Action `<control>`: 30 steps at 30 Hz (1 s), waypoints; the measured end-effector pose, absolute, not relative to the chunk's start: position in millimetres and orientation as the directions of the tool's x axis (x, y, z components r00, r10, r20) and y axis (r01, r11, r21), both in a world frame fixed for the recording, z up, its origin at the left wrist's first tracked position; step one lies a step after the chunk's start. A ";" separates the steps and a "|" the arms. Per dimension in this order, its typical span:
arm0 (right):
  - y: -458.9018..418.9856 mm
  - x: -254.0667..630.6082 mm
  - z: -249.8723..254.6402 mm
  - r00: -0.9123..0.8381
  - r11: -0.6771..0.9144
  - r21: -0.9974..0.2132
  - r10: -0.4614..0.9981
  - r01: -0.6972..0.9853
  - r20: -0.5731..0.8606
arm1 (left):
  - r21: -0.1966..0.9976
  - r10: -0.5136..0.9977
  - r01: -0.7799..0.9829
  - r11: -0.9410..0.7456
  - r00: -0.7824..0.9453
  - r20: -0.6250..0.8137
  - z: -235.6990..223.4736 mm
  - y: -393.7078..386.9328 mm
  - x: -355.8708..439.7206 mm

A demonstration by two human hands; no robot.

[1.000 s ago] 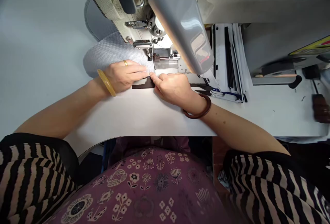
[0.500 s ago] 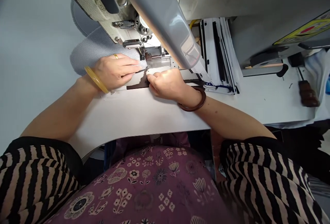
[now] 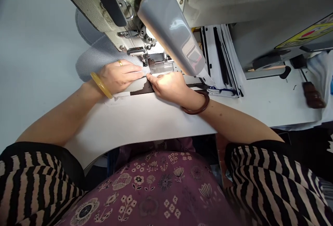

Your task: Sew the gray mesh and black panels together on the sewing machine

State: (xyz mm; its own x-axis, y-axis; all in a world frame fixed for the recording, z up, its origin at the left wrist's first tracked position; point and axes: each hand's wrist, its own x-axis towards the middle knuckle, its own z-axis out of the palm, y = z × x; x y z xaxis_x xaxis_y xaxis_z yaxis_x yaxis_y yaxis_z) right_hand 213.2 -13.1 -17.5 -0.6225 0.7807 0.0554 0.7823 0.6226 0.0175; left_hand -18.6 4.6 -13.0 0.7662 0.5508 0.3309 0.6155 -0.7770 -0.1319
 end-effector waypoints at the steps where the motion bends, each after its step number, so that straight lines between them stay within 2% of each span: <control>1: -13.0 213.1 -17.3 -0.619 0.619 0.019 0.784 0.785 0.048 | -0.190 0.504 0.581 -0.791 0.796 0.336 -13.2 5.2 -19.4; 3: -13.1 212.4 -16.2 -0.609 0.609 0.024 0.793 0.793 0.030 | -0.272 0.428 0.539 -0.797 0.822 0.375 -14.6 6.6 -20.6; 7: -13.3 210.1 -12.4 -0.589 0.589 0.030 0.808 0.807 -0.001 | -0.282 0.391 0.540 -0.793 0.806 0.445 -19.4 9.8 -21.3; 17: -13.4 208.1 -13.1 -0.589 0.588 0.032 0.808 0.808 0.033 | -0.198 0.509 0.604 -0.772 0.774 0.376 -26.7 20.9 -24.4; 30: -13.7 206.1 -16.1 -0.578 0.577 0.027 0.816 0.816 0.009 | -0.207 0.573 0.665 -0.718 0.733 0.366 -21.2 28.6 -20.6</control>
State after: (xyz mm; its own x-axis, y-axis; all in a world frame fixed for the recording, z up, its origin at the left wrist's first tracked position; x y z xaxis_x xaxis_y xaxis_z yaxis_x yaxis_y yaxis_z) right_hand 206.1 -13.7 -16.1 -0.5776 0.8163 0.0086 0.8162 0.5772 0.0265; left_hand -20.6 28.6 -21.2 0.7332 0.5732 0.3658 0.6645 -0.7181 -0.2068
